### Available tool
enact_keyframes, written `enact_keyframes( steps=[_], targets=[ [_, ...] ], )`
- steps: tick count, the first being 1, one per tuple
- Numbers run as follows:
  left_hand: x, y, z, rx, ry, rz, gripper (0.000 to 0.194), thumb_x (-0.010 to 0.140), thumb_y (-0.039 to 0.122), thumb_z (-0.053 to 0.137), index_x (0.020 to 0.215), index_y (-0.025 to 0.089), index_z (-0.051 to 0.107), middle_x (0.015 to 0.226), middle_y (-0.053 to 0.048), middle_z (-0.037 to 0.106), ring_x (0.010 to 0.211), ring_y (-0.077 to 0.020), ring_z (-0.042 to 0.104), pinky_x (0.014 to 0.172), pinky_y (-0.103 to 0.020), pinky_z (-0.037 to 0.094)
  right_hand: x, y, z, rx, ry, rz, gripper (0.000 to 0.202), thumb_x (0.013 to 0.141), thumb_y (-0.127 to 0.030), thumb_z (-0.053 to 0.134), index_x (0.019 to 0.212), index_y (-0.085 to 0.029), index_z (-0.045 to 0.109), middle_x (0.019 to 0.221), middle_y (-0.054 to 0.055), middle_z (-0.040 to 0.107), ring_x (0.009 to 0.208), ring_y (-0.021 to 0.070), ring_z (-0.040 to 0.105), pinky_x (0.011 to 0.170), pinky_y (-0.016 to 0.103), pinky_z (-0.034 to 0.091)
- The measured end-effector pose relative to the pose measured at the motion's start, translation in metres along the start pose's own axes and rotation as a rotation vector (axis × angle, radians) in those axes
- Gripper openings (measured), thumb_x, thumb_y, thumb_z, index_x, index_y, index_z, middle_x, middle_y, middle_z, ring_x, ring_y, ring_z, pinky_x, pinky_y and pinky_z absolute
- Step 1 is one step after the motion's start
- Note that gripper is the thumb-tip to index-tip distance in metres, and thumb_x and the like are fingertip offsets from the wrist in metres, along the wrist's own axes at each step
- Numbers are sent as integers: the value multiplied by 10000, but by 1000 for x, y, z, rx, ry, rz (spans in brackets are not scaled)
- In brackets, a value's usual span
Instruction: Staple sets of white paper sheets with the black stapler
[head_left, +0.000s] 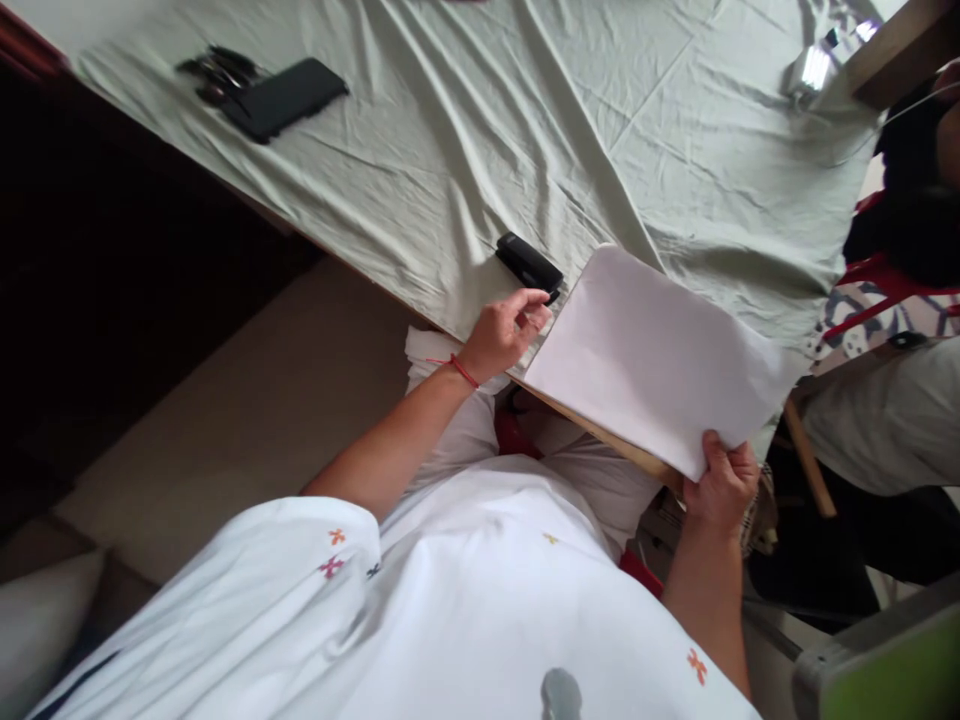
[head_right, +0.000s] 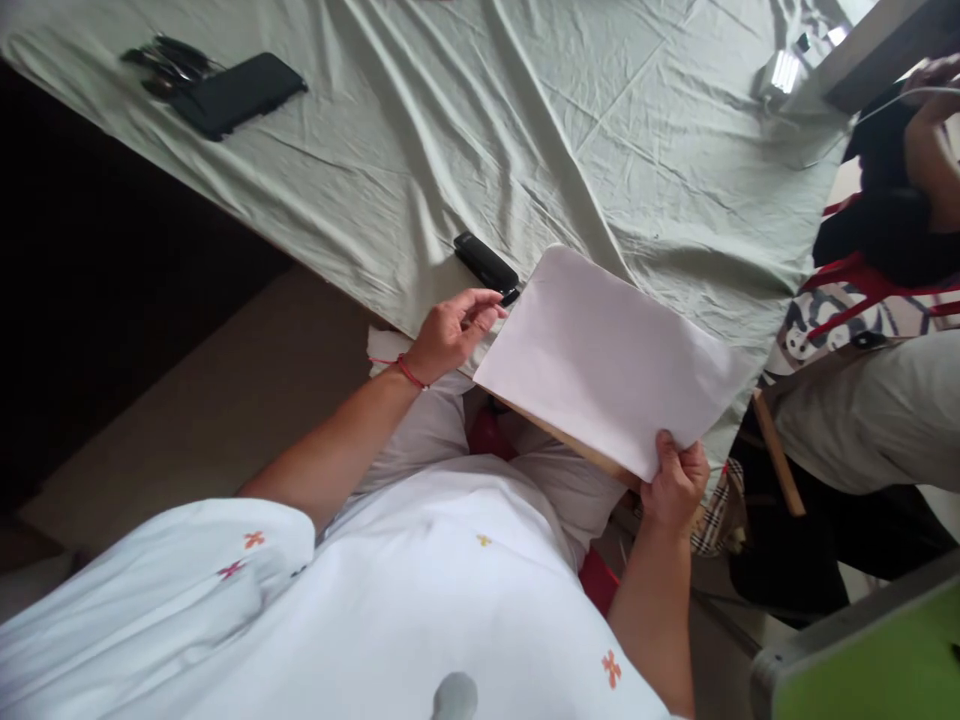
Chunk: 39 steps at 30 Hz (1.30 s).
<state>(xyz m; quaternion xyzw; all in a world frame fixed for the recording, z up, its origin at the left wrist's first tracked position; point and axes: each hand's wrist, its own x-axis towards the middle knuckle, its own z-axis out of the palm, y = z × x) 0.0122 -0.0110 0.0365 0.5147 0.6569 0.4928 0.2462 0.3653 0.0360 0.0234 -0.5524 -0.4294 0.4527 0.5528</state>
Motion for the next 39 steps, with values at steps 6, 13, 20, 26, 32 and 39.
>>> enact_keyframes(
  steps=[6, 13, 20, 26, 32, 39],
  targets=[
    [-11, -1, 7, 5, -184, 40, 268, 889, 335, 573, 1010, 151, 726, 774, -11, 705, 667, -134, 593, 646, -250, 473, -2, 1, 4, -43, -71, 33, 282, 661, -337, 866, 884, -231, 731, 835, -33, 726, 750, 115, 647, 764, 254, 575],
    [-8, 0, 10, 39, -54, 8, 311, 903, 383, 575, 669, 181, 541, 583, 35, 481, 594, -112, 438, 596, -249, 390, 3, 3, 9, -73, -51, -18, 287, 680, -348, 851, 746, -195, 618, 727, -53, 652, 646, 73, 550, 660, 193, 497],
    [-2, -3, 5, -249, -229, -59, 228, 805, 379, 647, 831, 155, 612, 704, 14, 599, 622, -109, 510, 596, -239, 404, 9, 7, 7, -81, 29, -44, 334, 673, -389, 831, 822, -174, 623, 767, -38, 650, 684, 89, 573, 693, 227, 513],
    [0, -4, 4, -185, -156, -72, 281, 845, 405, 632, 731, 149, 608, 613, 26, 542, 577, -93, 434, 566, -239, 350, 8, 6, 9, -63, 30, -43, 314, 691, -384, 829, 846, -174, 653, 802, -41, 672, 711, 83, 589, 728, 221, 520],
    [0, -5, 4, -249, -282, -57, 281, 793, 411, 692, 849, 137, 655, 733, -3, 646, 648, -114, 548, 613, -242, 410, 8, 6, 11, -2, 86, -48, 320, 661, -353, 846, 843, -156, 672, 797, -31, 688, 711, 86, 601, 729, 218, 522],
    [0, -4, 4, -116, -199, -30, 315, 867, 413, 611, 694, 150, 599, 584, 41, 477, 579, -90, 412, 564, -241, 321, 8, 8, 11, -19, 82, -70, 318, 691, -365, 831, 895, -155, 708, 840, -18, 711, 741, 100, 621, 759, 241, 544]
  ],
)
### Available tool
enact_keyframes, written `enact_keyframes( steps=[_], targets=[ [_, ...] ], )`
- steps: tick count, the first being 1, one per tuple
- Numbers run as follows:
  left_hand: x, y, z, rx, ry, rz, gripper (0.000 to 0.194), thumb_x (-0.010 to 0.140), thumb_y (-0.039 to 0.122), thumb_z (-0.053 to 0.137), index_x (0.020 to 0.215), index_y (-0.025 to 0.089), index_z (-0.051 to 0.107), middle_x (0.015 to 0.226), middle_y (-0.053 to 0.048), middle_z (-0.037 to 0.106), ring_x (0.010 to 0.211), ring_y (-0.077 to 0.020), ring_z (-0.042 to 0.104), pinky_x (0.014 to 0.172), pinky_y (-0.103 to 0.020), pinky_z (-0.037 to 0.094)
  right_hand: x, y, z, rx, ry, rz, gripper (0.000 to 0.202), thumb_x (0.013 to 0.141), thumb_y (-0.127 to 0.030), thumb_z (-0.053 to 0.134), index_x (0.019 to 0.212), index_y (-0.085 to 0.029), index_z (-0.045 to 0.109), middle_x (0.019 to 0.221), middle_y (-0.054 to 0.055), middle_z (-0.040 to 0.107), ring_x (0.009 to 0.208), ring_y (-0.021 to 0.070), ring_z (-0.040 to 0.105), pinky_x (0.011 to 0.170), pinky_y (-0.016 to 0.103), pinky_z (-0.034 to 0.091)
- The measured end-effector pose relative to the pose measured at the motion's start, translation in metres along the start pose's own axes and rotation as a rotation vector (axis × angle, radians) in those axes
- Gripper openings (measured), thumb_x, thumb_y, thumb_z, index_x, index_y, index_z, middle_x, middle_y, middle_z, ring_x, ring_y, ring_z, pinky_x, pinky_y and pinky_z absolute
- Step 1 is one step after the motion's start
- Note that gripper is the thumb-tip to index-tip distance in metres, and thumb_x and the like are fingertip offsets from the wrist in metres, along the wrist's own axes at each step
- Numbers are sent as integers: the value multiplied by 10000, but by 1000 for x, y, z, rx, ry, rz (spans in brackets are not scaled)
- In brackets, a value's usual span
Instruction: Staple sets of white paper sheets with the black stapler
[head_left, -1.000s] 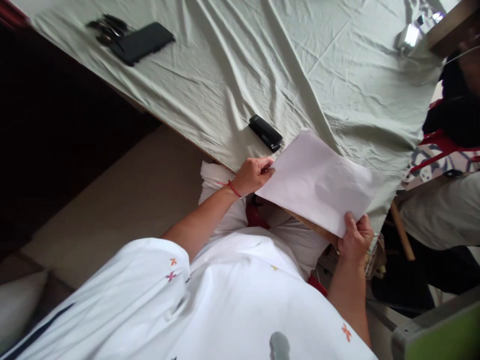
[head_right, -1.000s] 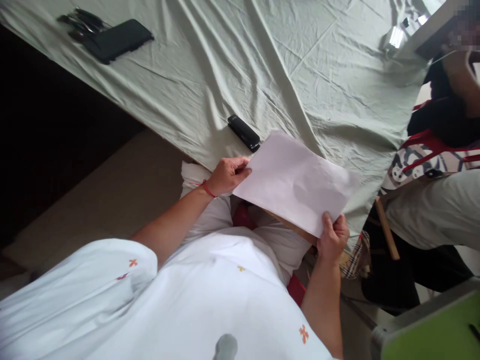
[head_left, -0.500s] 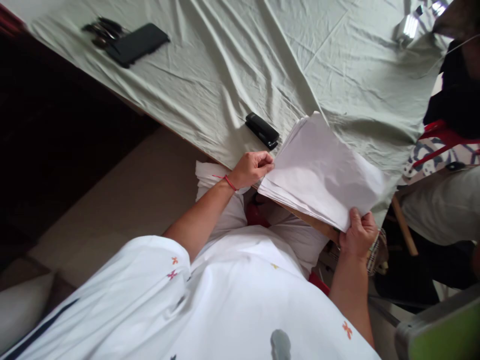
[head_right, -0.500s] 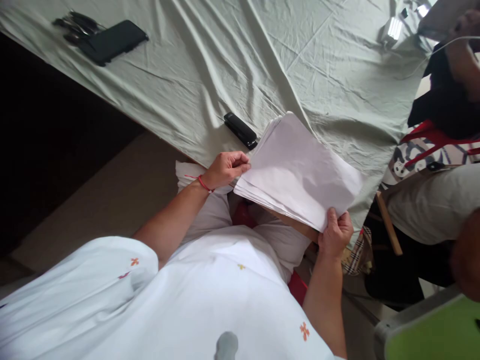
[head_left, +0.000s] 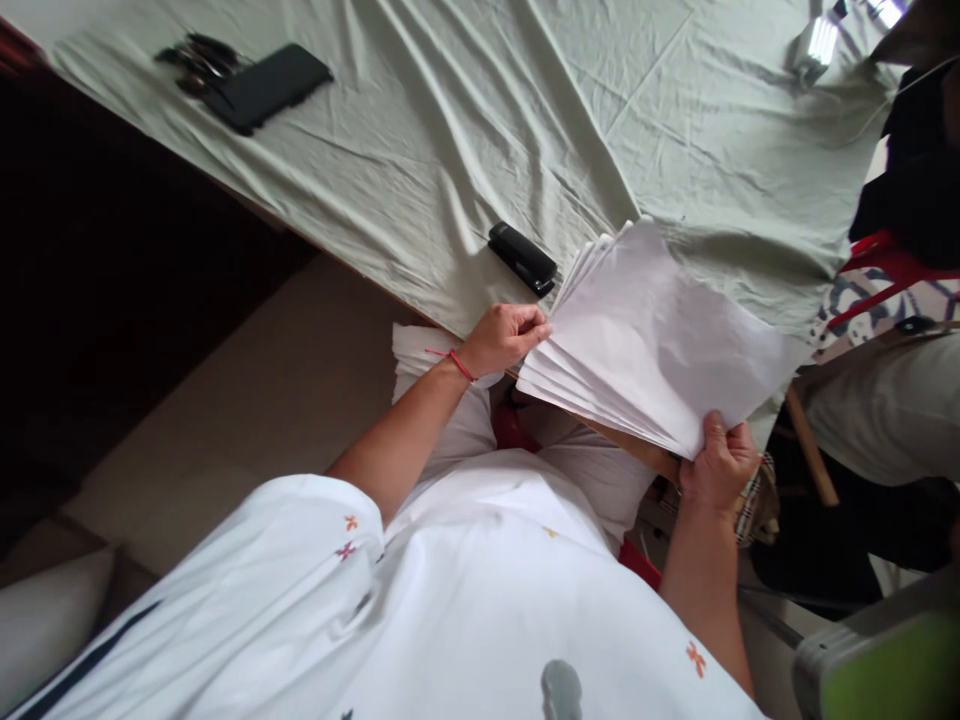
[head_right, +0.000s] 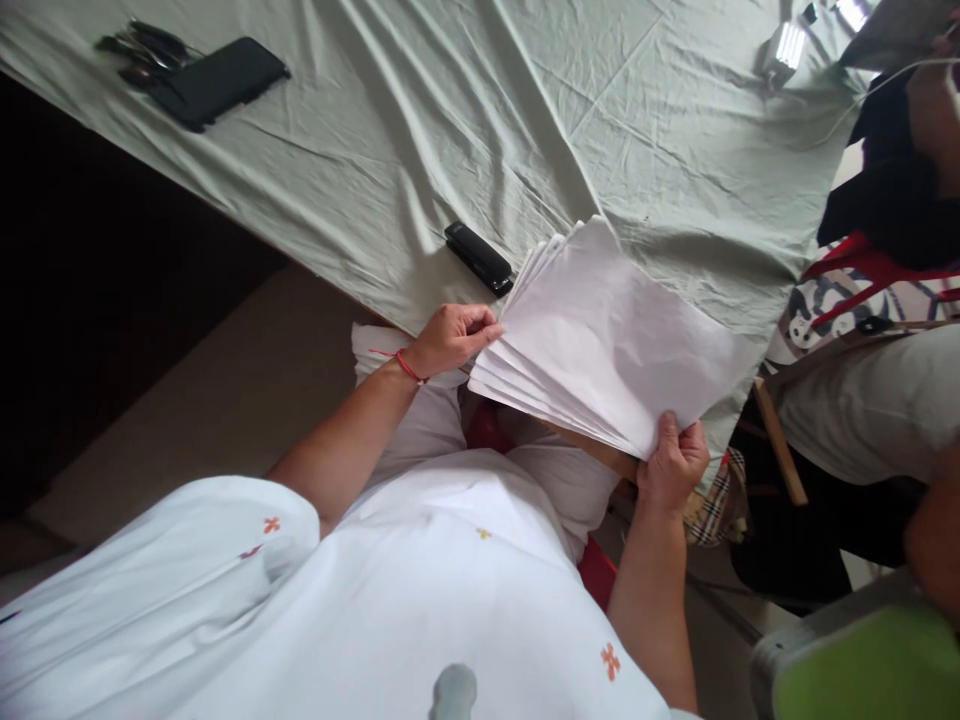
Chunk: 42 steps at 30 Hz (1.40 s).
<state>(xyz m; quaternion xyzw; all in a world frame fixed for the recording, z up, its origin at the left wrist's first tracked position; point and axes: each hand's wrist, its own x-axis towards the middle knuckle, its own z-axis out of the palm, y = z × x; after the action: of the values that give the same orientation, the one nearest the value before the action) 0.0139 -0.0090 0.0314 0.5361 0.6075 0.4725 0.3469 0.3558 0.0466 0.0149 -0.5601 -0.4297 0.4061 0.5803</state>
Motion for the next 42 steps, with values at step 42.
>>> enact_keyframes(
  steps=[42],
  targets=[
    [3, 4, 4, -136, 24, 9, 266, 929, 411, 577, 896, 153, 632, 801, -20, 658, 769, -138, 607, 751, -270, 495, -3, -12, -10, -18, -78, -66, 341, 663, -327, 864, 933, -158, 743, 910, 31, 747, 903, 159, 693, 1031, 364, 525]
  ],
)
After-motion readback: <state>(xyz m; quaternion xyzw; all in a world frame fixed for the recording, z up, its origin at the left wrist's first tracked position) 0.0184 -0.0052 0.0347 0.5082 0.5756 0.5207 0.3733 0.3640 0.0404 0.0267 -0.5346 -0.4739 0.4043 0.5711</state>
